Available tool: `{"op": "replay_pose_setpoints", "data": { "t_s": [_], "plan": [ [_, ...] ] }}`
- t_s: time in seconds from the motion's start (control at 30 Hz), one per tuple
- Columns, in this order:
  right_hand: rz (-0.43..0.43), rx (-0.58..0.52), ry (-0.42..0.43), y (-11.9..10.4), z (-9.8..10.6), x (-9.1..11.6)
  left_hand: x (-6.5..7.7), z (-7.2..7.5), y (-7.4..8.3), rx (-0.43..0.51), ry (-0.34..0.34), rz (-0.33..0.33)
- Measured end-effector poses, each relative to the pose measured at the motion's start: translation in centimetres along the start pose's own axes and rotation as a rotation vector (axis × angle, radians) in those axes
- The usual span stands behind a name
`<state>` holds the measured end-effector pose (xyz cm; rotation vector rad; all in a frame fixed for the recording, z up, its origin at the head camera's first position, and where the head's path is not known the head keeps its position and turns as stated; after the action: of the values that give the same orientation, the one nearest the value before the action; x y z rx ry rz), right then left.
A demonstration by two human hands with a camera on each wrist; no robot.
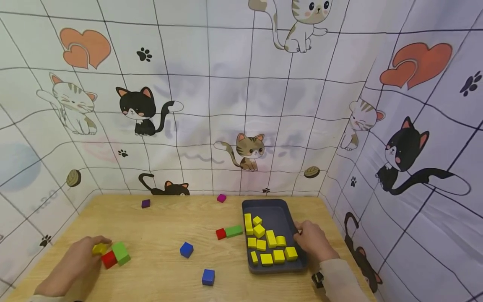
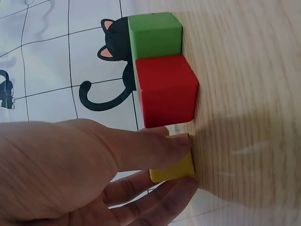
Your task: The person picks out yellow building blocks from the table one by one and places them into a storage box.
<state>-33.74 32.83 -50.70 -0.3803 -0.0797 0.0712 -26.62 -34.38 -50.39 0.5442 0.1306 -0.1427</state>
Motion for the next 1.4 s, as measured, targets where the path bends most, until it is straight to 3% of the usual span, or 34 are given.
{"op": "replay_pose_setpoints", "data": {
  "t_s": [0.2, 0.63, 0.97, 1.23, 1.4],
  "plan": [
    [-0.004, -0.006, 0.001, 0.0, -0.1, 0.0, -0.3, 0.2, -0.3, -0.002, -0.009, 0.02],
    [-0.002, 0.024, 0.017, 0.0, 0.0, 0.1, -1.0, 1.8, 0.8, 0.022, 0.123, 0.01],
    [-0.017, 0.021, -0.003, -0.1, 0.0, 0.2, -2.3, 1.7, 5.7, 0.05, 0.198, -0.077],
    [-0.017, 0.022, -0.002, 0.1, -0.1, 0.3, -3.7, 0.5, 10.1, 0.076, 0.2, -0.144],
    [-0.014, 0.013, 0.003, 0.2, -0.2, 0.2, -4.9, -0.9, 12.2, 0.079, 0.191, -0.181]
  ]
}}
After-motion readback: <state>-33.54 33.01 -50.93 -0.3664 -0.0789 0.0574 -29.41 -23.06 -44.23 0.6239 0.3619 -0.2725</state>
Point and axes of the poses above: each hand's wrist, its own x-axis away from the middle knuckle, its own z-axis out of the back of the hand, y = z × x, the point moved 7 cm from there along -x, towards the middle knuckle, and after that the axes turned 10 degrees about x, right-handed, at the moved point
